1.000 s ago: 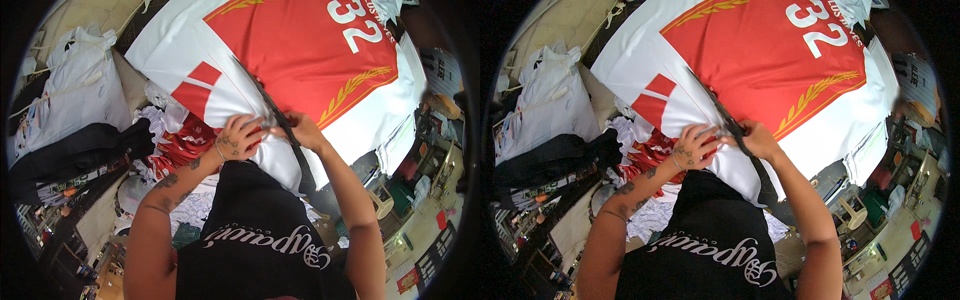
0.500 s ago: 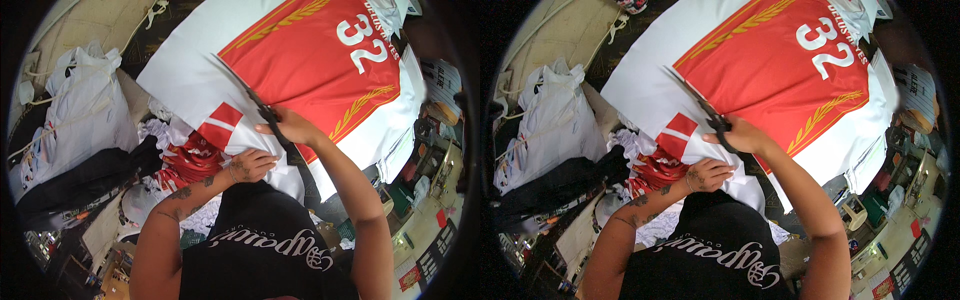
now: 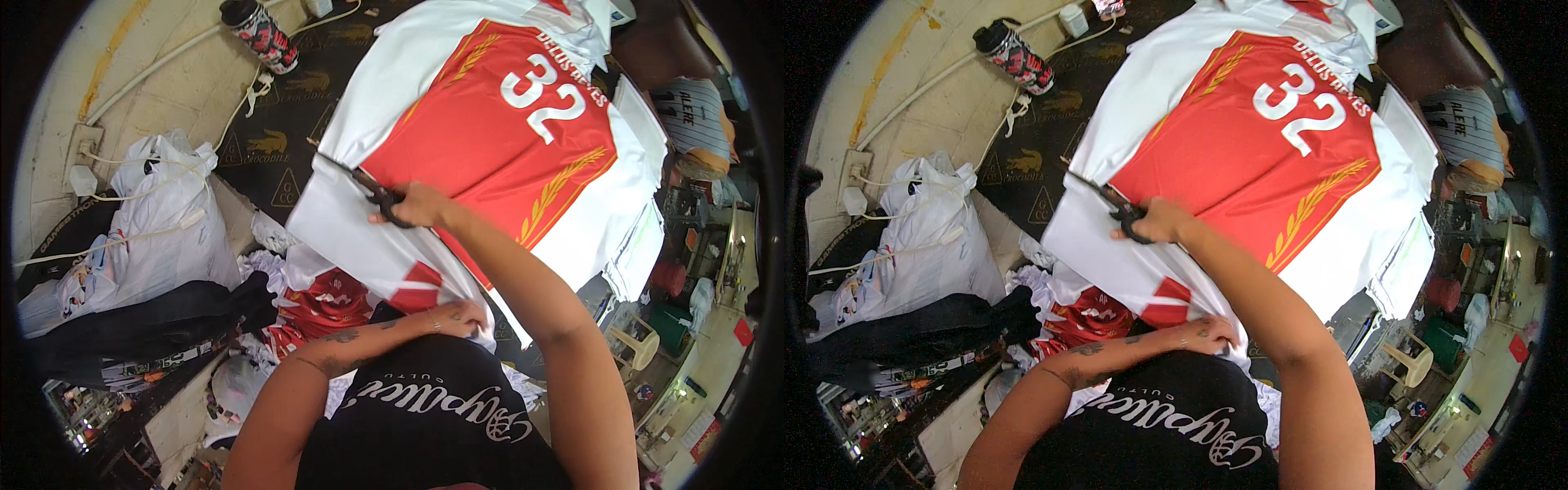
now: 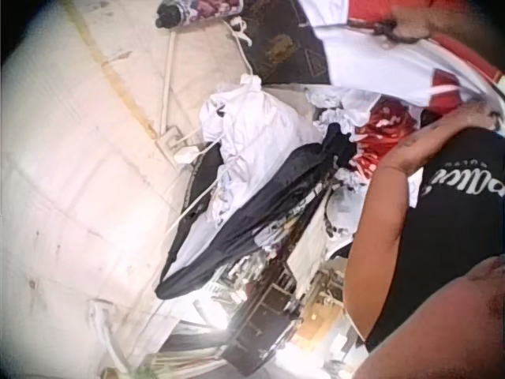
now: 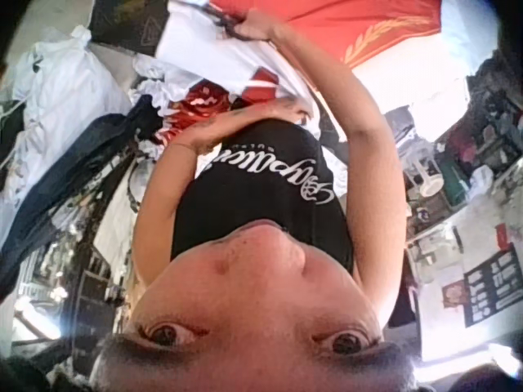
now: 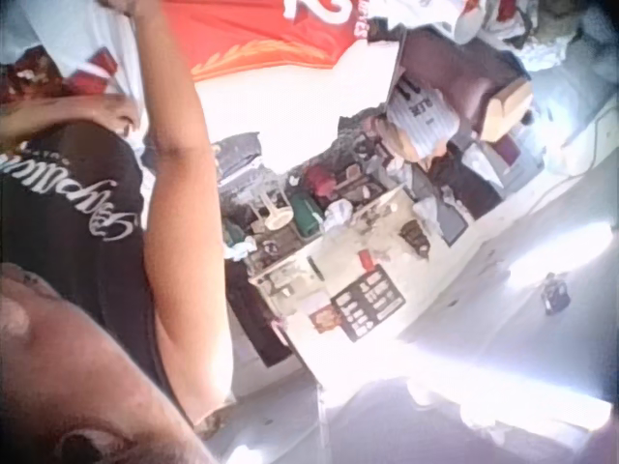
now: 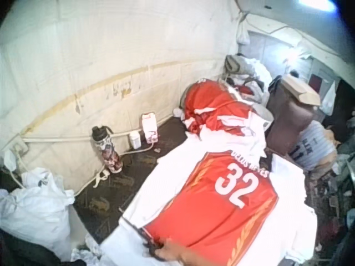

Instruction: The person cuts the side seams of several red and white soccer jerseys using large shears. After cutting each jersey, they flip it over to show the back and write on a clipboard with a blue pen. The person repeats this process for multiple jerseys.

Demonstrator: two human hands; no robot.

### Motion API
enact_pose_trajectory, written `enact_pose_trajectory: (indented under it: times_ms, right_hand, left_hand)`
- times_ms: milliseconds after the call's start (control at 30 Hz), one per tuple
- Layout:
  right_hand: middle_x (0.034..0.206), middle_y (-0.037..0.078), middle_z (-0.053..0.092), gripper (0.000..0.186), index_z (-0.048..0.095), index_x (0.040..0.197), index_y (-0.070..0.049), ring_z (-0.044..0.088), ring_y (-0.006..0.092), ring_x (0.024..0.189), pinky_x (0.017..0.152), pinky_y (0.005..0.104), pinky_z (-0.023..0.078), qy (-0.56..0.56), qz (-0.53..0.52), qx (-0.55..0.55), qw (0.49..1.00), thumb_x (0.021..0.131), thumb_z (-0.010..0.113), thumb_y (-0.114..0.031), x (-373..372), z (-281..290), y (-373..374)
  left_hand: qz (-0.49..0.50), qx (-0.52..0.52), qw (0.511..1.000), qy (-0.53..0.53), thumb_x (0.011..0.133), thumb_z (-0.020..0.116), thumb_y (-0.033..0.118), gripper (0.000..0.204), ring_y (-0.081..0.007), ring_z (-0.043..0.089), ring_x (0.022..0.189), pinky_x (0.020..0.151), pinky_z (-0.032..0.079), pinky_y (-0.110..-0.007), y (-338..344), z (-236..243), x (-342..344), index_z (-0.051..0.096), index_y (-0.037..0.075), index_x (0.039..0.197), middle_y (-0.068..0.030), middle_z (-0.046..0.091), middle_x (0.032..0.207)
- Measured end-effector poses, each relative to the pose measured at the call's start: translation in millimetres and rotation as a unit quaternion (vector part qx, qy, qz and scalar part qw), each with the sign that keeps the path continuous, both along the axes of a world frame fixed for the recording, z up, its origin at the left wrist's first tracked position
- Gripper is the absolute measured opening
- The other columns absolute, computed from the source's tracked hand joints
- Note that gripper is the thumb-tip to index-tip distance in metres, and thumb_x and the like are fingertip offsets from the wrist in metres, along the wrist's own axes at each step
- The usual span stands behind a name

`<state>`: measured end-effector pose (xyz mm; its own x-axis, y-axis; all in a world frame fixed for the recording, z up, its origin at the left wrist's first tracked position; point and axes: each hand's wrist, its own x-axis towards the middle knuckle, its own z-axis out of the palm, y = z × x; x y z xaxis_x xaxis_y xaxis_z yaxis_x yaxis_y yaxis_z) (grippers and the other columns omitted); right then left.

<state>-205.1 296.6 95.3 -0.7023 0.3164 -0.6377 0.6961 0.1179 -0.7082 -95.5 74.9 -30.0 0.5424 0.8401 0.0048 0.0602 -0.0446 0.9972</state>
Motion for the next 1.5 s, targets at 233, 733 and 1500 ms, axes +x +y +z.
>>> enact_pose_trajectory:
  times_ms: [233, 733, 1500]
  right_hand:
    - [0.074, 0.001, 0.055, 0.068, 0.074, 0.126, -0.002, 0.054, 0.0124, 0.072, 0.067, 0.0332, 0.049, 0.132, -0.136, 0.005, 0.982, 0.077, 0.095, -0.045, 220, 85, -67]
    - [0.076, 0.0, 0.064, 0.032, 0.07, 0.119, 0.005, 0.057, 0.0078, 0.059, 0.052, 0.0272, 0.045, 0.071, -0.703, 0.084, 0.703, 0.097, 0.08, -0.016, 485, 1, -295]
    - [0.122, 0.028, 0.068, 0.073, 0.061, 0.137, 0.006, 0.066, 0.0458, 0.114, 0.098, 0.051, 0.052, -0.133, -0.5, 0.459, 0.722, 0.079, 0.091, -0.026, 518, -40, -156]
  left_hand:
    - [-0.152, 0.044, 0.956, 0.249, 0.086, 0.067, 0.022, 0.028, -0.031, 0.067, 0.109, 0.096, 0.051, -0.047, 85, 64, -12, 0.078, 0.008, 0.107, -0.0139, 0.073, 0.11]
    - [-0.023, 0.104, 0.869, 0.482, 0.082, 0.069, 0.02, 0.049, -0.0357, 0.049, 0.134, 0.108, 0.045, -0.056, 195, 58, -35, 0.063, 0.012, 0.13, -0.0168, 0.053, 0.139]
    - [-0.182, 0.036, 0.791, 0.583, 0.086, 0.077, 0.03, 0.045, -0.0383, 0.077, 0.095, 0.081, 0.061, -0.051, 8, 133, -30, 0.059, 0.015, 0.124, -0.0205, 0.074, 0.111]
